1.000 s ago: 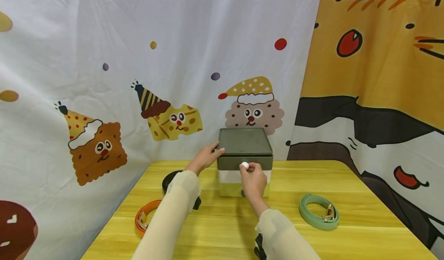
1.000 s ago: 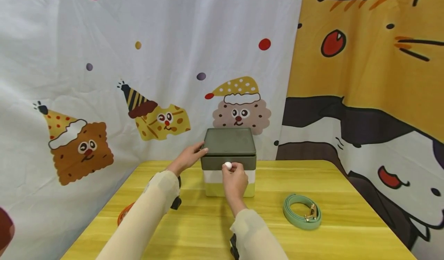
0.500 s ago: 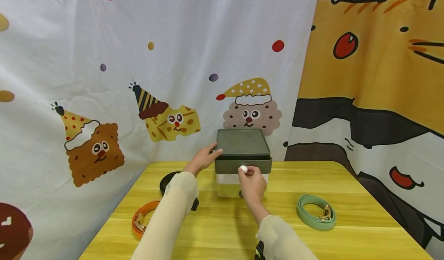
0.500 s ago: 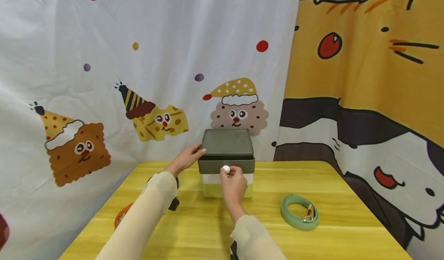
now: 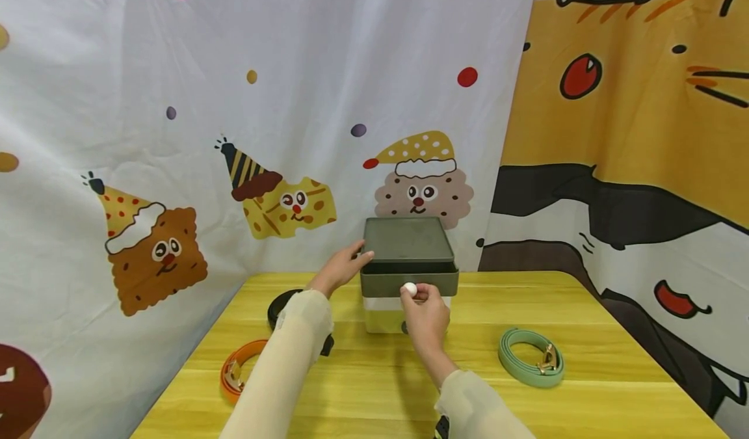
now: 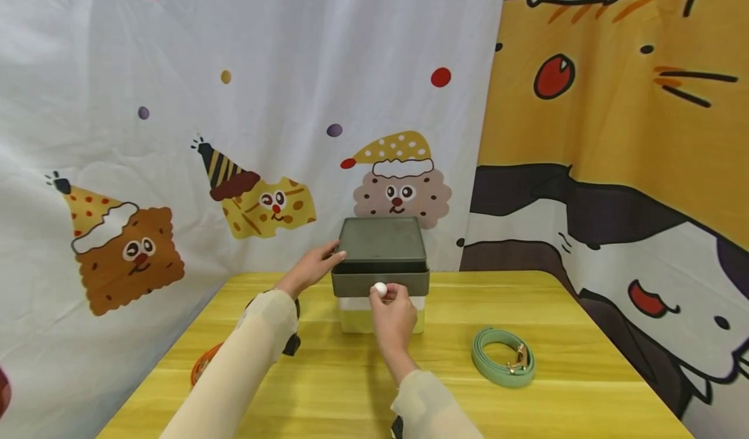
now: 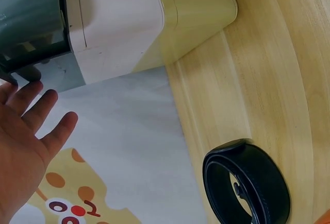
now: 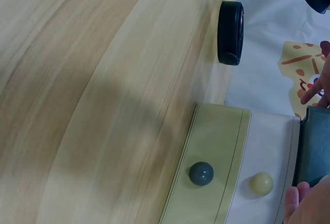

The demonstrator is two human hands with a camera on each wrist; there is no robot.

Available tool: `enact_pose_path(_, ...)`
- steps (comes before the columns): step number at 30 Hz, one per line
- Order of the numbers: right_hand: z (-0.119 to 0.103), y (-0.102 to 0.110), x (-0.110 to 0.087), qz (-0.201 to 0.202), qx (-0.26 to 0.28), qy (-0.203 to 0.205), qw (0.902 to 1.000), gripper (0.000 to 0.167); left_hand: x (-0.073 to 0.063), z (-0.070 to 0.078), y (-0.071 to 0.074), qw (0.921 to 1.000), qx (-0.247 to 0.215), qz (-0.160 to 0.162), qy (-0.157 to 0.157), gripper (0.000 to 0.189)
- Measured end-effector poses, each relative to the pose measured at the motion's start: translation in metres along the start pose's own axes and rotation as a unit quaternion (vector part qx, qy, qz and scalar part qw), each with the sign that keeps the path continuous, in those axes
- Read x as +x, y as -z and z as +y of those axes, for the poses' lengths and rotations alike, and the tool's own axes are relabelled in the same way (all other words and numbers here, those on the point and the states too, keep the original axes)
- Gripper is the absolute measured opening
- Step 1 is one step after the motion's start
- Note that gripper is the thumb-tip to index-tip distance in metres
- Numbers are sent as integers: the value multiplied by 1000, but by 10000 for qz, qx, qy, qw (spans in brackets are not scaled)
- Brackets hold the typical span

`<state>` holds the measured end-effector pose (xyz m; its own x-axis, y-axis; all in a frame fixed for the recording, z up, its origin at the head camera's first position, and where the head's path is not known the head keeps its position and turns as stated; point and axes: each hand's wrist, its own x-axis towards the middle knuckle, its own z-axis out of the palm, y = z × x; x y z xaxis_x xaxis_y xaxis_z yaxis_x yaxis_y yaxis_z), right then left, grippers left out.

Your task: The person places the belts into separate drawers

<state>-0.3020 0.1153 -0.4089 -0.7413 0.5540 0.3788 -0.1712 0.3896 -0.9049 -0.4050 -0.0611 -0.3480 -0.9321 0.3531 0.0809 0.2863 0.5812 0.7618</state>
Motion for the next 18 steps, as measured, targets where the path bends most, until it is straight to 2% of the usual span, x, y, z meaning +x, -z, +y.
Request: enact_pose_path(18, 2, 7, -10, 67, 178, 207, 9996, 25, -1, 2, 1, 10000, 20, 14, 49, 69)
